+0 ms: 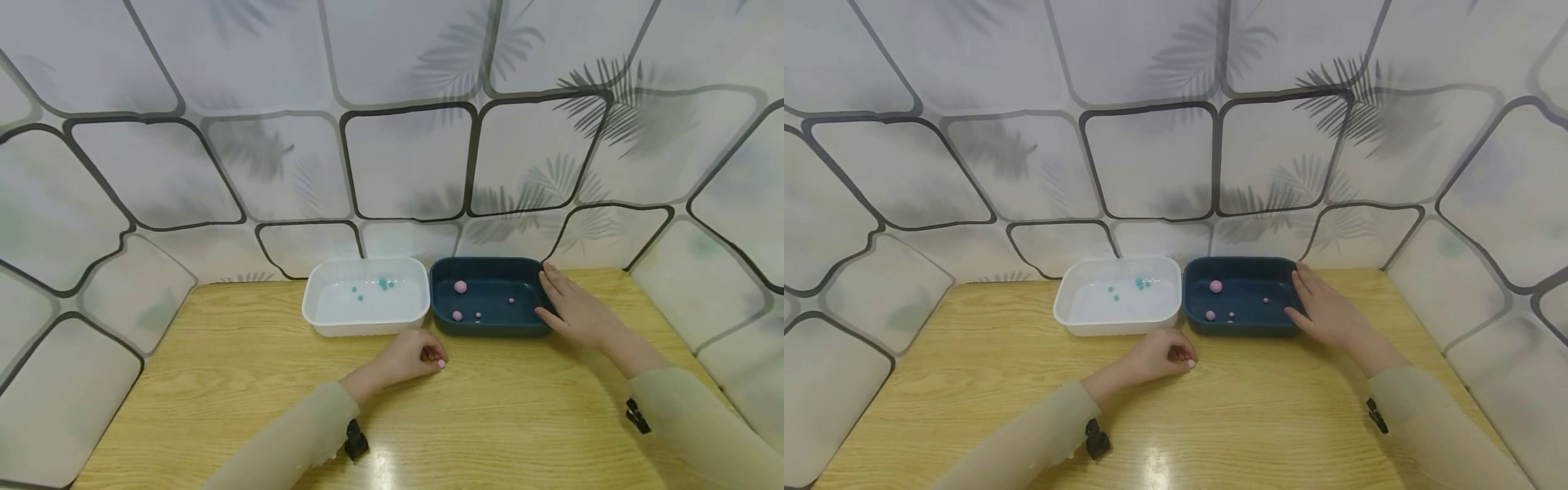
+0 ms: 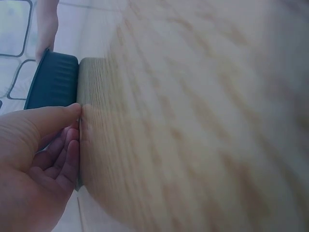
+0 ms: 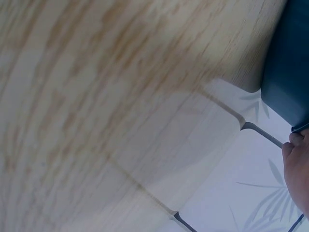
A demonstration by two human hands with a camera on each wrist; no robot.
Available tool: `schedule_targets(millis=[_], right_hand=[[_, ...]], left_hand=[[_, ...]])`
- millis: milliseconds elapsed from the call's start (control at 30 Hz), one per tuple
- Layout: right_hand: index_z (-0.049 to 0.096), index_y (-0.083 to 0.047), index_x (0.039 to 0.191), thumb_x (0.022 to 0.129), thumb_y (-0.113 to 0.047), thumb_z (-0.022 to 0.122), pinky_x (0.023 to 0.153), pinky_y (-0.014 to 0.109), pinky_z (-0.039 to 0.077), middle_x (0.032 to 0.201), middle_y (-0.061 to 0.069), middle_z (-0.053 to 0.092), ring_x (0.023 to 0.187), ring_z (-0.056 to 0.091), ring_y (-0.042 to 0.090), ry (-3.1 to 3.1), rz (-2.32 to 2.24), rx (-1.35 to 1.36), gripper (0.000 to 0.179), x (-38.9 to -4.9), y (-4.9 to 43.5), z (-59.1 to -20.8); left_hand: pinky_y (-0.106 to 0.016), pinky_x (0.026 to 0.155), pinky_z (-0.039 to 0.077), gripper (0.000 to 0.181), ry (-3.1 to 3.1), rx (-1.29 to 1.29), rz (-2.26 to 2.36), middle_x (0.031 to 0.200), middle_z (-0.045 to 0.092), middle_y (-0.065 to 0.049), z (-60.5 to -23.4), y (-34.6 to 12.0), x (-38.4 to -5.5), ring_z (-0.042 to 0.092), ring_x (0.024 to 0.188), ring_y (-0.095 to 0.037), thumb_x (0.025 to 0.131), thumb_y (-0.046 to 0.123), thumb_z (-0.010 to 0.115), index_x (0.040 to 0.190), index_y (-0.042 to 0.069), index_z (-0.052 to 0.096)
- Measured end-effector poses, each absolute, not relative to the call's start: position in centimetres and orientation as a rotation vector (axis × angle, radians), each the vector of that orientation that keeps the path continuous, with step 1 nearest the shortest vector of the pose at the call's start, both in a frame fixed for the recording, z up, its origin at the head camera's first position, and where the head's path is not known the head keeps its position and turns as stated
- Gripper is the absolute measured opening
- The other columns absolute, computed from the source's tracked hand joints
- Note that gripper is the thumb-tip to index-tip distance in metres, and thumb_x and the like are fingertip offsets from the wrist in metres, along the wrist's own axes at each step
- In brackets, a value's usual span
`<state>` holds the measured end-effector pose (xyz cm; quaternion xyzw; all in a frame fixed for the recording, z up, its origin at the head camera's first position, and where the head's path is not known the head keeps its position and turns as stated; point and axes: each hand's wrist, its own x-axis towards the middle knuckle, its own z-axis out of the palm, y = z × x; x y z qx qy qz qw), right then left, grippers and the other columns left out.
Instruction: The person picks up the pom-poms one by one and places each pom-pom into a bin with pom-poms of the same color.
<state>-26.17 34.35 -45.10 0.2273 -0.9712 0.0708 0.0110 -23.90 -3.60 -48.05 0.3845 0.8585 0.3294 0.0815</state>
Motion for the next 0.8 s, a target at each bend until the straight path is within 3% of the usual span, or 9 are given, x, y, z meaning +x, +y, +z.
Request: schedule_targets(millis=[367, 567, 800], right_hand=[[0.02, 0.014, 0.163, 0.11, -0.039, 0.056, 0.126, 0.068, 0.027, 0.174, 0.035, 0.01, 0.161, 0.017, 0.053, -3.023, 0.211, 0.703, 0.083, -26.1, 34.35, -45.33], [0.022, 0.015, 0.162, 0.109, -0.038, 0.058, 0.124, 0.069, 0.03, 0.173, 0.036, 0.014, 0.16, 0.02, 0.053, -2.993, 0.224, 0.709, 0.083, -26.01, 34.36, -45.36], [0.019, 0.014, 0.164, 0.11, -0.039, 0.056, 0.126, 0.069, 0.025, 0.174, 0.035, 0.009, 0.161, 0.016, 0.053, -3.045, 0.235, 0.698, 0.084, -25.8, 33.99, -44.73]], left_hand=[[-0.013, 0.073, 0.053, 0.001, 2.552, 1.104, 1.029, 0.093, 0.08, -0.007, -47.96, -3.56, -23.77, 0.067, 0.08, -0.011, 0.093, 0.005, 0.081, 0.094, 0.006, 0.08], [-0.012, 0.072, 0.053, 0.004, 2.534, 1.039, 1.074, 0.092, 0.08, -0.008, -47.82, -3.5, -23.73, 0.064, 0.078, -0.005, 0.095, 0.008, 0.079, 0.097, 0.004, 0.081], [-0.013, 0.075, 0.056, 0.008, 2.444, 0.902, 1.238, 0.096, 0.08, -0.01, -47.87, -3.47, -23.68, 0.065, 0.08, 0.0, 0.096, 0.007, 0.079, 0.101, 0.001, 0.081]])
